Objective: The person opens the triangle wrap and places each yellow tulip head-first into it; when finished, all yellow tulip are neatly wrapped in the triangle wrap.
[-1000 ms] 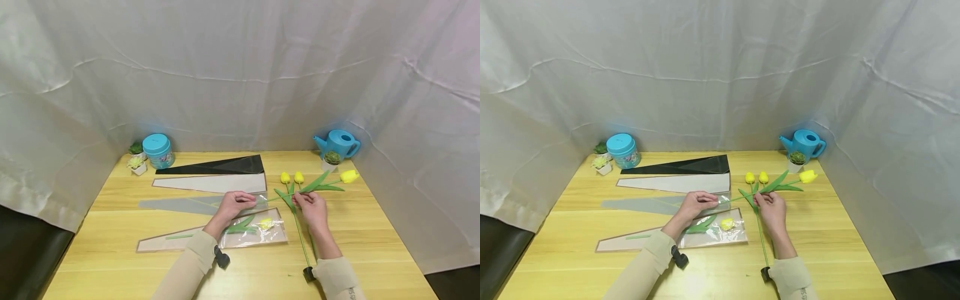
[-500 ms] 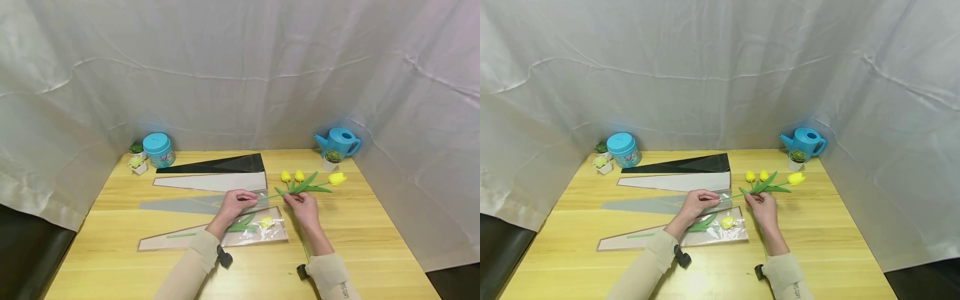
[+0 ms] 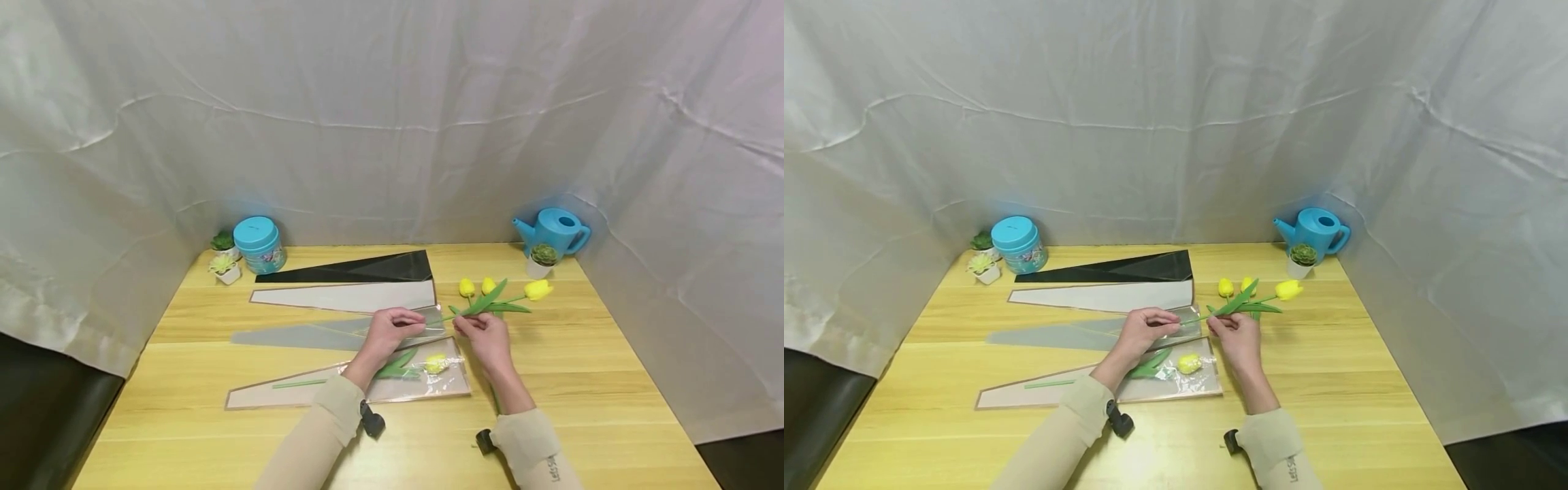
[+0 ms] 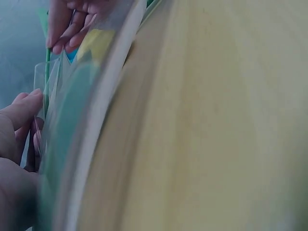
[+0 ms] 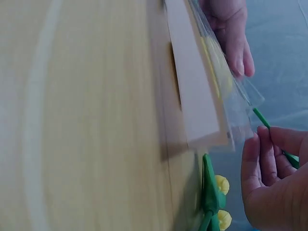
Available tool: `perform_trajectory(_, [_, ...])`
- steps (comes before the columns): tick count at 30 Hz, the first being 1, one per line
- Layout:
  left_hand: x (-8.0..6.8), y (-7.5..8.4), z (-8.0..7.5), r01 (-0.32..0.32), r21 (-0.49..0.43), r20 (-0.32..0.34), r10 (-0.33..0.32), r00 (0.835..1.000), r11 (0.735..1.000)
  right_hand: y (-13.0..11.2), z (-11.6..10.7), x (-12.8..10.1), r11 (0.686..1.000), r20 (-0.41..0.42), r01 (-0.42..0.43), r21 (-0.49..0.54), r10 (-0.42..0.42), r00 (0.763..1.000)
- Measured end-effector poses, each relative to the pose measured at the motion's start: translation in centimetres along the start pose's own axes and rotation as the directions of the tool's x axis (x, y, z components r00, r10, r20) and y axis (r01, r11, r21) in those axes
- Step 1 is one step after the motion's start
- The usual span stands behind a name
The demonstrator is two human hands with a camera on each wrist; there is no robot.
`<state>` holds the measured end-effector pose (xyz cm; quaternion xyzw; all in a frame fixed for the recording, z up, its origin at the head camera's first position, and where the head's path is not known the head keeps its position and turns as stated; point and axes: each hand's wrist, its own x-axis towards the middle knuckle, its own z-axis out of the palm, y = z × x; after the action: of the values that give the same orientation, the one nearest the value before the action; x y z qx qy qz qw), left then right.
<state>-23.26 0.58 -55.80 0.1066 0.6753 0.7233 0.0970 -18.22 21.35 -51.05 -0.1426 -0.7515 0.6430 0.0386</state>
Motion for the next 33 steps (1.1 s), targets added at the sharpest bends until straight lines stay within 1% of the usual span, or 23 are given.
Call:
perform_trajectory(7, [0.2, 0.5, 0.6, -0.016, 0.025, -0.001, 0.016, 1.000, 1.000, 0.1, 0.8, 0.1, 1.000, 0.011, -0.016, -0.025, 0.017, 1.000])
perform_trajectory(13, [0.1, 0.5, 0.6, -0.022, 0.016, -0.007, 0.022, 1.000, 1.000, 0.2, 1.1, 0.1, 0.998, 0.020, -0.039, -0.054, 0.040, 0.999])
perform_trajectory(14, [0.1, 0.5, 0.6, -0.024, 0.018, -0.004, 0.025, 1.000, 1.000, 0.3, 1.0, 0.0, 0.998, 0.031, -0.058, -0.037, 0.059, 0.998])
perform_trajectory(16, [0.1, 0.3, 0.5, -0.029, 0.018, 0.003, 0.029, 1.000, 0.999, 0.4, 0.9, -0.1, 0.997, 0.052, -0.079, -0.020, 0.080, 0.995])
perform_trajectory(20, [0.2, 0.2, 0.4, -0.041, 0.033, 0.014, 0.040, 0.999, 0.999, 0.4, 0.2, -0.2, 0.995, 0.083, -0.100, -0.029, 0.102, 0.991])
perform_trajectory(23, [0.3, 0.1, 0.3, -0.042, 0.052, 0.014, 0.041, 0.999, 0.998, 0.4, -0.4, -0.4, 0.993, 0.085, -0.088, -0.084, 0.095, 0.992])
perform_trajectory(26, [0.2, 0.0, 0.3, -0.040, 0.067, 0.015, 0.039, 0.999, 0.997, 0.3, -0.8, -0.6, 0.989, 0.072, -0.105, -0.100, 0.113, 0.991])
perform_trajectory(30, [0.1, 0.0, 0.4, -0.038, 0.067, 0.023, 0.037, 0.999, 0.997, 0.3, -1.4, -0.6, 0.991, 0.069, -0.121, -0.055, 0.124, 0.990])
perform_trajectory(33, [0.0, 0.0, 0.4, -0.037, 0.071, 0.029, 0.035, 0.999, 0.997, -0.1, -2.4, -0.5, 0.996, 0.082, -0.082, -0.045, 0.086, 0.993])
